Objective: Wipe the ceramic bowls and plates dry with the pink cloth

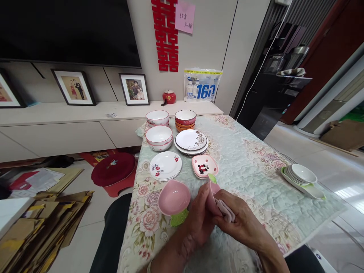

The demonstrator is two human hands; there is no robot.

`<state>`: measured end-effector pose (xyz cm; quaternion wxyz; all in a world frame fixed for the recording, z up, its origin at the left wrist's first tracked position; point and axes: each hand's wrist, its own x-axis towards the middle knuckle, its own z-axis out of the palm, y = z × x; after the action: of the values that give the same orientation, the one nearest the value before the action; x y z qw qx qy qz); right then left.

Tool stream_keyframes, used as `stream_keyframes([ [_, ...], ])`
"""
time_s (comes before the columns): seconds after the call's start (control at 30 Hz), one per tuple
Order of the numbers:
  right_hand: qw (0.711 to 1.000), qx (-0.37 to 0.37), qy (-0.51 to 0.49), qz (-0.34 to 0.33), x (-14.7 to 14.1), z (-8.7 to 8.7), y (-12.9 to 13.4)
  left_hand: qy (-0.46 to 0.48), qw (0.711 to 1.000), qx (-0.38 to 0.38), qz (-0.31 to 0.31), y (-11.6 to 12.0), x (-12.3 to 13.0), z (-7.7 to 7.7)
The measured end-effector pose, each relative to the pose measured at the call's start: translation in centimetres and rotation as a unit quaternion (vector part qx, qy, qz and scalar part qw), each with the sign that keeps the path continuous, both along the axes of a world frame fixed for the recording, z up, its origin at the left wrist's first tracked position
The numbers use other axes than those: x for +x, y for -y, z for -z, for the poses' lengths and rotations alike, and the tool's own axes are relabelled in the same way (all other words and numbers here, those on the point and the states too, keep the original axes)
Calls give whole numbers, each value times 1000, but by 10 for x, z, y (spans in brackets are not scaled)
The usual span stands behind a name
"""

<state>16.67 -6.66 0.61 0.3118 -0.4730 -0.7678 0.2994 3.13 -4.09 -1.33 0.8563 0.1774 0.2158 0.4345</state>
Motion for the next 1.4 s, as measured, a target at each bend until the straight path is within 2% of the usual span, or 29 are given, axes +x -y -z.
stream_keyframes([
  [0.07, 1000, -4, 21, 1, 1, -1, 0, 33, 999, -22, 32, -1, 1, 4],
  [0.13, 1000, 1, 24, 20, 0, -1, 1, 49, 998, -27, 35, -1, 2, 6],
  [0.27, 998, 12, 10, 57, -8, -1, 1, 24, 998, 14, -48, 2, 2, 5],
  [0.37, 999, -4, -6, 38, -11, -3, 1, 0, 998, 4, -67, 4, 1, 2],
  [0.5, 999, -36, -14, -6, -2, -11, 3, 27, 999, -8, -29, 4, 0, 3],
  [0.6, 998, -44, -39, -21, 10, -13, 7, 58, 998, -3, 33, 2, -1, 7],
  [0.67, 993, -21, -113, 15, 16, -10, 9, 70, 994, -3, 82, 0, -2, 9],
  [0.73, 977, 27, -177, 111, 17, -6, 9, 66, 991, -6, 119, -2, -4, 9],
  [0.8, 959, 90, -182, 196, 15, -2, 7, 54, 989, -7, 140, -4, -6, 8],
  [0.83, 955, 125, -163, 215, 12, 0, 5, 50, 988, -6, 147, -4, -7, 8],
  [0.9, 957, 188, -108, 194, 7, 3, 1, 50, 986, -7, 156, -3, -6, 7],
  [1.0, 965, 233, -6, 118, 0, 8, -5, 50, 985, -13, 162, -1, -3, 8],
  [1.07, 968, 226, 50, 96, -2, 11, -7, 42, 988, -5, 145, 1, -1, 8],
  [1.2, 977, 153, 104, 110, -3, 14, -7, -31, 998, 40, 45, 4, -1, 8],
  [1.3, 986, 73, 103, 107, -3, 9, -4, -107, 989, 106, 5, 5, -2, 11],
  [1.4, 996, 4, 60, 69, -4, 2, -2, -140, 979, 144, -26, 6, -2, 13],
])
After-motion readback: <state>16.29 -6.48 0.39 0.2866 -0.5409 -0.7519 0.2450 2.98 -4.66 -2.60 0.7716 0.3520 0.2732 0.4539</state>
